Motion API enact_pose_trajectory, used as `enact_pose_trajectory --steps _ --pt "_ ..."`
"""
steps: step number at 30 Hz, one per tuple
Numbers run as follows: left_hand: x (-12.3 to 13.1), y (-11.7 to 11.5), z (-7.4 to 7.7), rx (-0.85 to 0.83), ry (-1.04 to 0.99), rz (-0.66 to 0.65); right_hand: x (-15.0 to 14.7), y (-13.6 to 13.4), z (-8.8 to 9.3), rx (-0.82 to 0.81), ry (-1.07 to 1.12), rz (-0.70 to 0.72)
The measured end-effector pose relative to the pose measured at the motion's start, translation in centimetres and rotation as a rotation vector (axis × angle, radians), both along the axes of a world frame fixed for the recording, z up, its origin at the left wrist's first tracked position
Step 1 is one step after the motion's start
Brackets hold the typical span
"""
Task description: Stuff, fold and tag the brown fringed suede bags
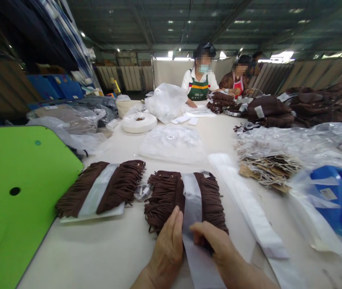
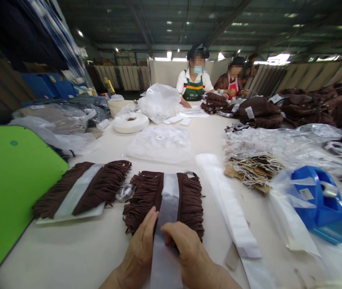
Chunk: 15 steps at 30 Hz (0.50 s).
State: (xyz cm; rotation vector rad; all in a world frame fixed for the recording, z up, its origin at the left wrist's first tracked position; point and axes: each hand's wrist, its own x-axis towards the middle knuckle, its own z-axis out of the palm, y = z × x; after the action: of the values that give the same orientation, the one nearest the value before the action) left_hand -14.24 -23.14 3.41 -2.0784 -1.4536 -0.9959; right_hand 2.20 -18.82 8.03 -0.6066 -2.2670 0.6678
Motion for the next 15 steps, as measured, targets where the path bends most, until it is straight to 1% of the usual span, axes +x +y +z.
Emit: enact_pose_trajectory --steps 4,7,11,13,15 --pt "-0.2 0.1 0.2 -0.022 -0.064 -0.084 -0.8 -0.6 -0.2 0.273 -0.056 0.057" --pt "-0.5 0.4 0.1 0.001 -0.017 -0.132 -1.7 -1.1 0.0 0.423 -0.091 0.064" --pt "-0.8 0.6 0.0 0.025 0.089 -0.157 -1.8 -1.4 0.2 0.508 -0.111 0.039" --pt "-1.0 0.7 0.0 -0.007 0.100 -0.163 -1.0 -1.8 0.0 0.506 -0.111 0.041" --pt "-1.2 0.7 0.1 -0.075 0.098 -0.191 0.3 -2.4 -0.7 0.466 -0.094 0.013"
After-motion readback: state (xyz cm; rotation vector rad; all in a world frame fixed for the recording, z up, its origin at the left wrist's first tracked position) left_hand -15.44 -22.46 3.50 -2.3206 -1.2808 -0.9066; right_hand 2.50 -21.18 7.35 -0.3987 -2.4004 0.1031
